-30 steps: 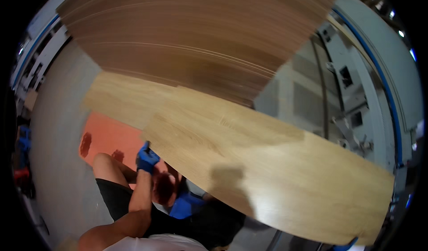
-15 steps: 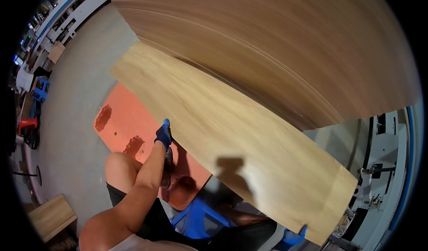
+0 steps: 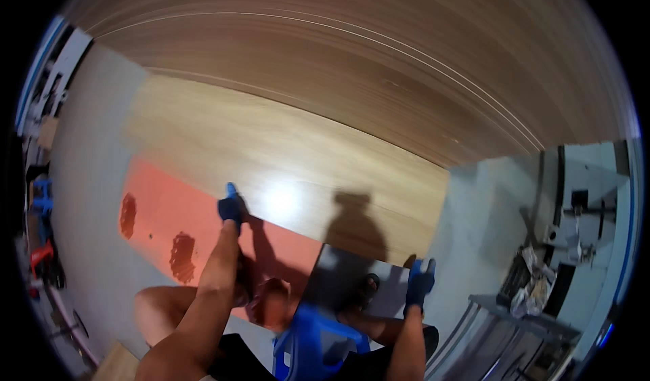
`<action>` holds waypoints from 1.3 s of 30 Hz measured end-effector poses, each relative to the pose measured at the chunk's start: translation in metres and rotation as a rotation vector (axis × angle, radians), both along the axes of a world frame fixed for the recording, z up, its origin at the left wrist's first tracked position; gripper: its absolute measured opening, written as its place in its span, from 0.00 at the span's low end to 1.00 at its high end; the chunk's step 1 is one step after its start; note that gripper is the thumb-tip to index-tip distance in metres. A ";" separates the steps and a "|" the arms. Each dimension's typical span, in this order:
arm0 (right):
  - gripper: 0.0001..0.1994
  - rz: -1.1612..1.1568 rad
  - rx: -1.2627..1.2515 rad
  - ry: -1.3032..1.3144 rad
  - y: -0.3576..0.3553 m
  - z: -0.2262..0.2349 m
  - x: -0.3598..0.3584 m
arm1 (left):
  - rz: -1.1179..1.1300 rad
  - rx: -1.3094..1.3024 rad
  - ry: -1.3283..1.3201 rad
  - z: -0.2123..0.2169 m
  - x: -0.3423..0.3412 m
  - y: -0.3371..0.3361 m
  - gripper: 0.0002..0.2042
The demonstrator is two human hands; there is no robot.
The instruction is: The person picks up wood panels from a work table and stacks them onto a larger pile of panels on the floor.
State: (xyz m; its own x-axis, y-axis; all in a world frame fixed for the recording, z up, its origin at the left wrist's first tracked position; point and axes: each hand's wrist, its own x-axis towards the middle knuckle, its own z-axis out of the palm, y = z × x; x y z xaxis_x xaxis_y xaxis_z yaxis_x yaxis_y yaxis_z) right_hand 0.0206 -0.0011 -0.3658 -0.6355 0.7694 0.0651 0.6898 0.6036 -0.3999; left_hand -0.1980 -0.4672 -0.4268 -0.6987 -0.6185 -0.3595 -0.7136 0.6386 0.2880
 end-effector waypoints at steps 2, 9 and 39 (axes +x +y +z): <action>0.23 -0.134 -0.313 0.087 0.034 -0.039 -0.005 | 0.036 -0.013 -0.037 -0.021 -0.006 -0.026 0.39; 0.17 -0.091 -0.689 0.002 0.030 -0.051 -0.039 | 0.341 0.042 0.080 -0.003 -0.025 -0.029 0.38; 0.12 -0.056 -0.614 0.561 0.012 0.035 0.002 | -0.633 1.243 -0.105 0.210 0.082 0.288 0.15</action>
